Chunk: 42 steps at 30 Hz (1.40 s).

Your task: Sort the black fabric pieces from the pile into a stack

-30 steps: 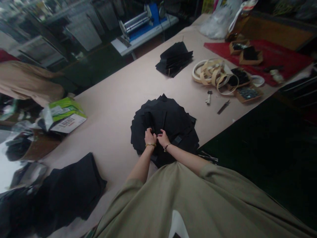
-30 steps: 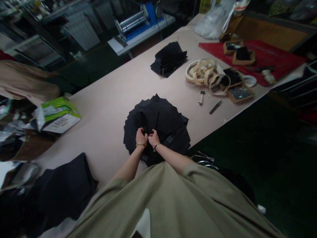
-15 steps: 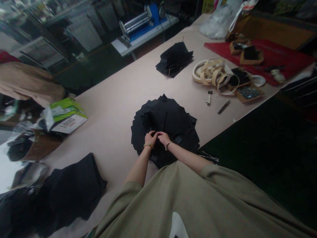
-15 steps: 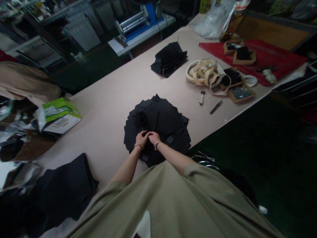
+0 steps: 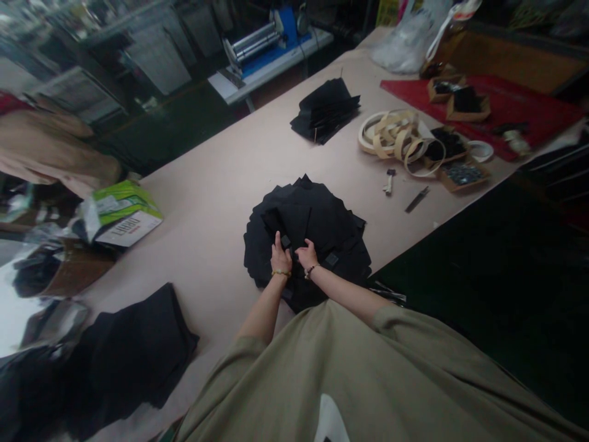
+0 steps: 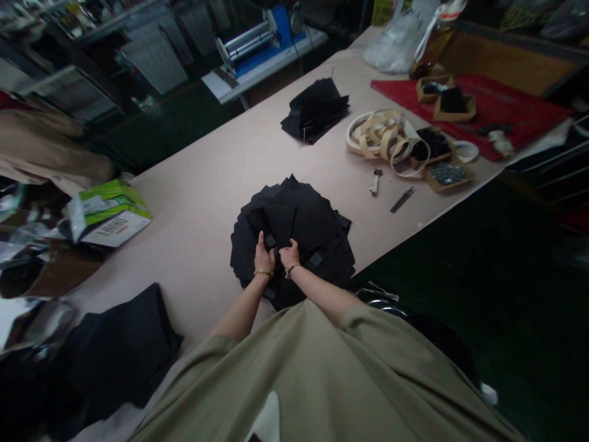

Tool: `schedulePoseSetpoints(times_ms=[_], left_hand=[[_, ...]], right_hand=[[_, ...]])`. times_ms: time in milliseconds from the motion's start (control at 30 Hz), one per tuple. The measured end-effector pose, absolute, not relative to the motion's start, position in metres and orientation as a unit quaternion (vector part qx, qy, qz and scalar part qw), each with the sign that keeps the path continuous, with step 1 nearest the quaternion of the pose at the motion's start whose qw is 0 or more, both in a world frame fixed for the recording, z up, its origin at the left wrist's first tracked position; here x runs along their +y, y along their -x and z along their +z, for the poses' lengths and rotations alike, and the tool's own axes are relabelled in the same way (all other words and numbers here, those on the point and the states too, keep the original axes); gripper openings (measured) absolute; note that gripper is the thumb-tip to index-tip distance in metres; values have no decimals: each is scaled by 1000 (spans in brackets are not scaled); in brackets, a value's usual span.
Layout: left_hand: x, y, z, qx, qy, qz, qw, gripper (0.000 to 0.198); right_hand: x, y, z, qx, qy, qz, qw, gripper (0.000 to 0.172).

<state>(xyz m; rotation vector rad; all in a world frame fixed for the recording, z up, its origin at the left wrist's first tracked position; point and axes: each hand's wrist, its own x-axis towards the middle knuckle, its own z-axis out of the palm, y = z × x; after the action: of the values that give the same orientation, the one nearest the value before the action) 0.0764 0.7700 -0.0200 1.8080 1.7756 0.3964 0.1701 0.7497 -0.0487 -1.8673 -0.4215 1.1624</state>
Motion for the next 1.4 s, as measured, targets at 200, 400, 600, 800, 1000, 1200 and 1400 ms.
schedulePoseSetpoints(times_ms=[200, 400, 600, 800, 1000, 1200, 1400], left_hand=[[774, -74, -24, 655, -696, 124, 269, 46], [778, -68, -30, 649, -682, 156, 299, 39], [786, -62, -38, 636, -650, 220, 353, 30], [787, -62, -46, 685, -617, 177, 345, 38], [776, -69, -42, 704, -612, 204, 296, 81], [769, -73, -28, 704, -627, 183, 281, 85], [782, -63, -35, 657, -657, 189, 318, 55]], right_hand=[[747, -169, -51, -196, 744, 460, 443, 74], [749, -172, -45, -278, 765, 421, 401, 59], [742, -168, -35, -385, 744, 426, 341, 45], [737, -163, -34, -453, 737, 426, 265, 49], [743, -170, -41, -350, 768, 416, 339, 66], [758, -182, -47, -287, 773, 451, 342, 58], [765, -187, -48, -306, 758, 467, 338, 30]])
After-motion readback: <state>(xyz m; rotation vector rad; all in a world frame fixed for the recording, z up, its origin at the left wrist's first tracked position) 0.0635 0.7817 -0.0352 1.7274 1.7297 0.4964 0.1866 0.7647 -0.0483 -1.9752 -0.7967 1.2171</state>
